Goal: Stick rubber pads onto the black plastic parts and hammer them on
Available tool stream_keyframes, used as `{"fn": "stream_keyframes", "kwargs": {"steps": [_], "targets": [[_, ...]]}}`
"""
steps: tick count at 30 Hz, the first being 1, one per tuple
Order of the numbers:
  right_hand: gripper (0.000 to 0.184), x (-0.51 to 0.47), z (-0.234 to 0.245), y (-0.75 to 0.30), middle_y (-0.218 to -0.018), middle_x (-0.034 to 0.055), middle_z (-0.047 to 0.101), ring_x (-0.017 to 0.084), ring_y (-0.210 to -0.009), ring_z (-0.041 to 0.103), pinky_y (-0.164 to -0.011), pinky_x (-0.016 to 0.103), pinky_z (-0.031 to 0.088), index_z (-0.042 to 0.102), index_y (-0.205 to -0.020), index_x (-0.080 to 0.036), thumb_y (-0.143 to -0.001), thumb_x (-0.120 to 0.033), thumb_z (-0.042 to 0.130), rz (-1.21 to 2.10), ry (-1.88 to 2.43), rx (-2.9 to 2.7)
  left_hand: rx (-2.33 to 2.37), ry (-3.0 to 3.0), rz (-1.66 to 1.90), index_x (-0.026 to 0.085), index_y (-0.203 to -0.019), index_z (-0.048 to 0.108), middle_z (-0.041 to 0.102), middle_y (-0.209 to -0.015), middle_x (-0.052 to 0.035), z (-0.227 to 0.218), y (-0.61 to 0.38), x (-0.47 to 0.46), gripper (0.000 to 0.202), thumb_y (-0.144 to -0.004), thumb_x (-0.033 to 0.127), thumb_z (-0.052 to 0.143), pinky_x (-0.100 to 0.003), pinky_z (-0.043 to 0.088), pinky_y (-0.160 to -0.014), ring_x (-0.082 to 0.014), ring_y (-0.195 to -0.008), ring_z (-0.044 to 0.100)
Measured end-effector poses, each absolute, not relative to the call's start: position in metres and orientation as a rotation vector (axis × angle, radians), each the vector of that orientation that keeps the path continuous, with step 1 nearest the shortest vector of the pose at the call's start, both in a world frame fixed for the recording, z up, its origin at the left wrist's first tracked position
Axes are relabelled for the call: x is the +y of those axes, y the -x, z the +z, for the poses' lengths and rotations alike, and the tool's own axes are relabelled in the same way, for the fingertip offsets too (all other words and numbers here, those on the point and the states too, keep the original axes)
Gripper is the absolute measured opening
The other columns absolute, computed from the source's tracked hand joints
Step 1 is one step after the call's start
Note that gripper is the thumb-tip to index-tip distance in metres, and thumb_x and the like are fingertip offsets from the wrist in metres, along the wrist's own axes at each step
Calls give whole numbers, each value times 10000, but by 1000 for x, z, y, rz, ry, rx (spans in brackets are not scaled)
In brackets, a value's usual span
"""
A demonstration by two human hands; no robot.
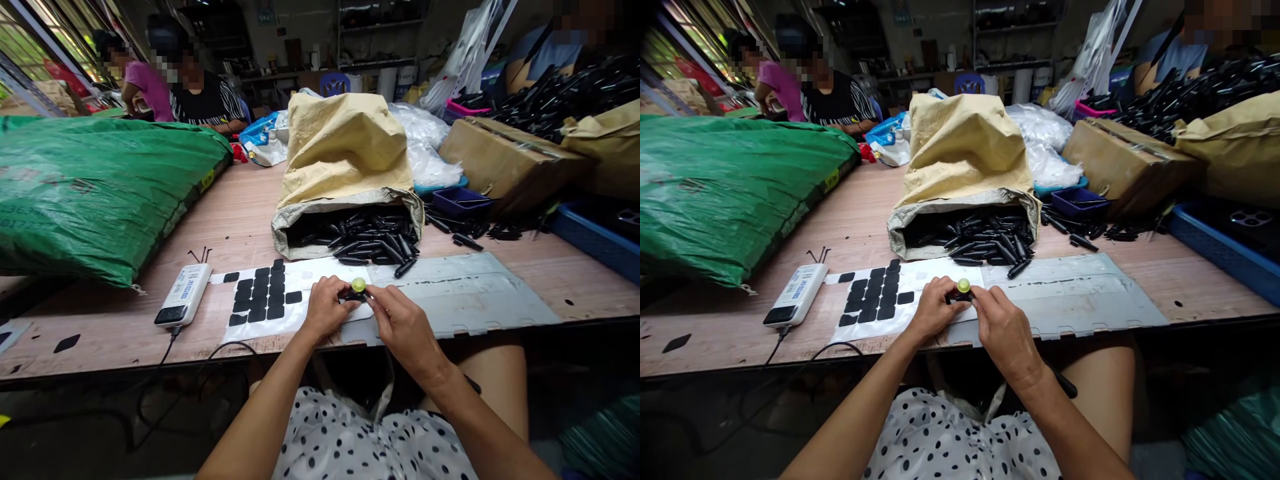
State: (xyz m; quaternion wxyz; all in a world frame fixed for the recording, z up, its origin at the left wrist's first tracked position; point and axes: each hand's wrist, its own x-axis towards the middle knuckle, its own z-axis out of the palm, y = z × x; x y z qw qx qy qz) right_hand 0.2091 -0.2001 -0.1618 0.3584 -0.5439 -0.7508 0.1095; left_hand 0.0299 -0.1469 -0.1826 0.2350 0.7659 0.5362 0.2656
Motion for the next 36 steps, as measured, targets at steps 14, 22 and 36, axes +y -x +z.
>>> {"fn": "stream_keyframes", "kwargs": {"steps": [14, 22, 36], "targets": [[305, -201, -158, -236, -1010, 81, 705, 232, -901, 671, -832, 350, 513, 681, -1233, -239, -1006, -270, 481, 169, 1519, -1858, 1478, -2065, 757, 244, -894, 711, 692, -890, 12, -182, -32, -148, 146, -774, 249, 794, -370, 401, -844, -213, -914, 579], [342, -181, -170, -334, -984, 133, 677, 257, -747, 603, -631, 372, 405, 740, -1166, -212, -895, -281, 543, -313, 2097, -1543, 1398, -2029, 813, 241, -908, 690, 715, -911, 18, -179, -28, -150, 113, -810, 237, 745, -373, 401, -861, -215, -918, 585], [360, -174, -155, -247, -1141, 101, 634, 274, -1075, 518, -907, 397, 395, 682, -1222, -225, -898, -383, 673, -75, 1374, -2251, 1350, -2036, 861, 246, -965, 706, 696, -902, 22, -181, -25, -151, 150, -829, 253, 770, -373, 377, -870, -201, -900, 566]]}}
